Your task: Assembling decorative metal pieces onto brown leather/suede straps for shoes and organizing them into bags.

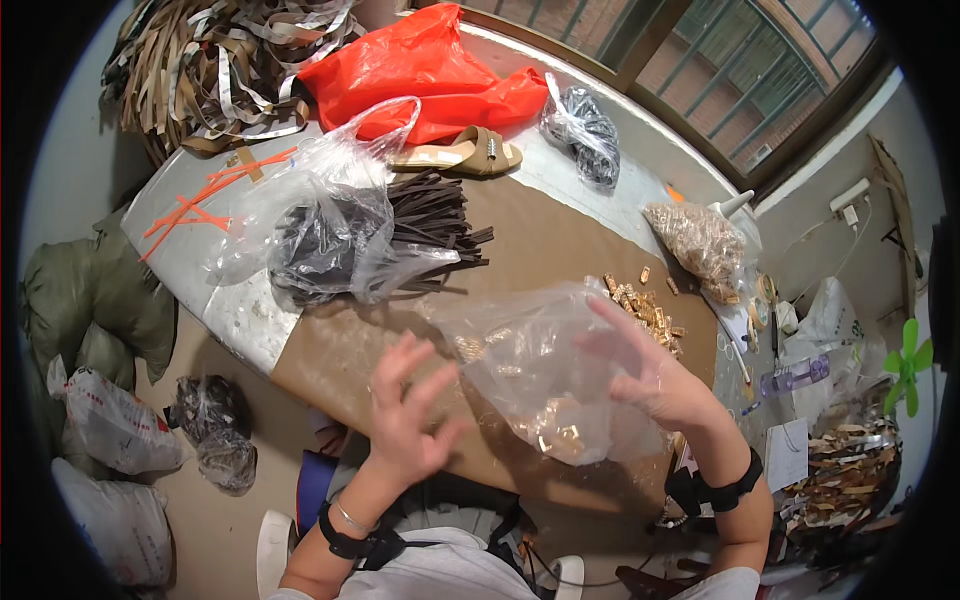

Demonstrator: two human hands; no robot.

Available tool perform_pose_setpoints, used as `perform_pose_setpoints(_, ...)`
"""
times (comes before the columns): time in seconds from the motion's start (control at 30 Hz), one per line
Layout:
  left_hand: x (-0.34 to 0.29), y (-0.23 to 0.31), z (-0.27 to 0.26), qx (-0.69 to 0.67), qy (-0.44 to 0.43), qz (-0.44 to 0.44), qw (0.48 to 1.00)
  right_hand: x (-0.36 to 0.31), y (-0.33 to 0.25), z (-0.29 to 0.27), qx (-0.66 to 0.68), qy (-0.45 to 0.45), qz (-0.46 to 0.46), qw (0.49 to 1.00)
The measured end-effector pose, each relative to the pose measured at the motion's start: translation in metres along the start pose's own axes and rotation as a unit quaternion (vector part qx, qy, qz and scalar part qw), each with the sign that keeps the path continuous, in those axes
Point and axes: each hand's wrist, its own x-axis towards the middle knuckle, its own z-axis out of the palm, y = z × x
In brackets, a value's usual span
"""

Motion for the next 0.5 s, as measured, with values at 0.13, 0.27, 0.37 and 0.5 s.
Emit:
perform_pose_setpoints(0.13,0.013,0.046,0.002,-0.062,-0.080,0.108,0.989,-0.004,0.012,-0.012,0.139,-0.049,0.046,0.988)
perform_pose_setpoints(0.27,0.047,0.038,0.016,-0.057,-0.106,0.054,0.991,0.003,-0.012,-0.006,0.133,-0.037,-0.011,0.990)
perform_pose_setpoints(0.37,0.086,0.038,0.011,-0.082,-0.073,0.052,0.993,0.009,-0.026,-0.011,0.178,-0.035,-0.036,0.983)
perform_pose_setpoints(0.5,0.104,0.049,0.000,-0.106,-0.008,0.021,0.994,0.016,0.003,-0.017,0.090,0.044,-0.084,0.991)
